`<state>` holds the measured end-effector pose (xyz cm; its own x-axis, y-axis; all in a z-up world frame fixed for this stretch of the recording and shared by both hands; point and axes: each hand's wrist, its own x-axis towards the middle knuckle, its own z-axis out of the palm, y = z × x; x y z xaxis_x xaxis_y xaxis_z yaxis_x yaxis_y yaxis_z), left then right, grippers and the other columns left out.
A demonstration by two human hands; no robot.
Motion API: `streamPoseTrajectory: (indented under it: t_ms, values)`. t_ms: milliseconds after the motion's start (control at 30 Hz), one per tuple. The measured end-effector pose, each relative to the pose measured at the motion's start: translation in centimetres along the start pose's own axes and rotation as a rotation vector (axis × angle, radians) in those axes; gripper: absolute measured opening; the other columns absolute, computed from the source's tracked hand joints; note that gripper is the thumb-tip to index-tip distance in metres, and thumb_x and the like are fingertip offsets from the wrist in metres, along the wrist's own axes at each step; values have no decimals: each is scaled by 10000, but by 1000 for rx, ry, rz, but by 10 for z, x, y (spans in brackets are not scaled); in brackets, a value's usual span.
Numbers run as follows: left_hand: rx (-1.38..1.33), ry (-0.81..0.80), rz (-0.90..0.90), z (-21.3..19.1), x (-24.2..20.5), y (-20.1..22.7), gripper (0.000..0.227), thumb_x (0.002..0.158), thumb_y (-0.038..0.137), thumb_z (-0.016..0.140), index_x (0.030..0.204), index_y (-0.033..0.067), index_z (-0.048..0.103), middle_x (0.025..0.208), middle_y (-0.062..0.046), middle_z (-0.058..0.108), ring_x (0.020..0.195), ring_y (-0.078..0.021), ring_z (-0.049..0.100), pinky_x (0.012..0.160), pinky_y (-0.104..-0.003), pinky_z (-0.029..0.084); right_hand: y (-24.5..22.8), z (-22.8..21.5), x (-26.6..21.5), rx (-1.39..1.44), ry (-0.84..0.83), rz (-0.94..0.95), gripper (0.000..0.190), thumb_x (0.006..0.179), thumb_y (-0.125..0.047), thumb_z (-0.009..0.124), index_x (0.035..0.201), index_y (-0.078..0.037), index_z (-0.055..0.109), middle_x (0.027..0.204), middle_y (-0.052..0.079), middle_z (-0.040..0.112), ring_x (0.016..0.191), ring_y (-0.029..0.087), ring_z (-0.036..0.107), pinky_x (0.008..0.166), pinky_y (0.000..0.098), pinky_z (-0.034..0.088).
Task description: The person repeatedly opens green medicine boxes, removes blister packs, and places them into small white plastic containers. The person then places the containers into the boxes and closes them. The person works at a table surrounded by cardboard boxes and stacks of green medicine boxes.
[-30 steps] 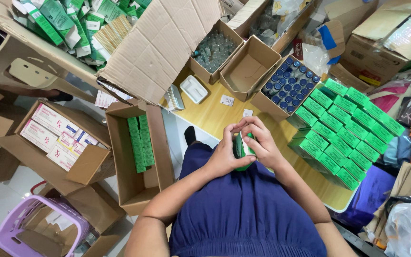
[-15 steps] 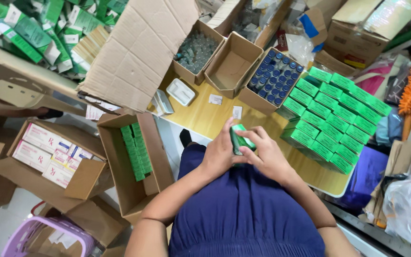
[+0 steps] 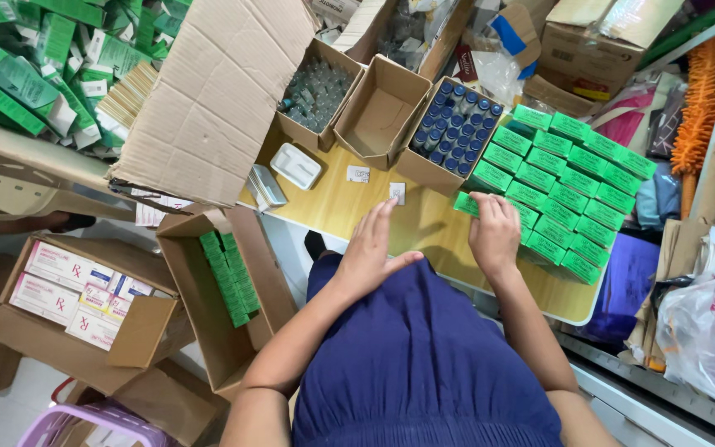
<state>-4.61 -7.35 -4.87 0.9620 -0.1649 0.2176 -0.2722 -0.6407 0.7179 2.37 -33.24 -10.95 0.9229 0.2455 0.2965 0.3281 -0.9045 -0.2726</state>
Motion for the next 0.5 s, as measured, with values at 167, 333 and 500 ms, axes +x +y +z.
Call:
streamPoseTrajectory:
  t_ms: [167,333,500]
  values:
    - [35,19,-80,-9,-4,-13,915,885,534,747,1504,-29,377,1487,-234,479,1381,-409,475,1157,-486,378,21,35,-1,-213,24,-31,419,870,-47,678,1279,-140,675,1244,42,675,1218,251,566,1076,455,367]
    - [52,44,-174,-18,-15,-22,831,879,511,750,1468,8,448,1464,-206,501,1364,-397,482,1139,-487,382,16,41,7,-355,-7,51,459,868,-120,709,1320,-173,661,1345,83,589,1268,282,518,1108,453,354]
    - [30,55,-268,-26,-25,-30,784,865,477,764,1449,37,481,1452,-191,505,1357,-393,475,1132,-482,384,-11,38,4,-328,54,-68,643,760,-296,754,1363,-125,612,1319,194,539,1197,366,497,1000,549,312]
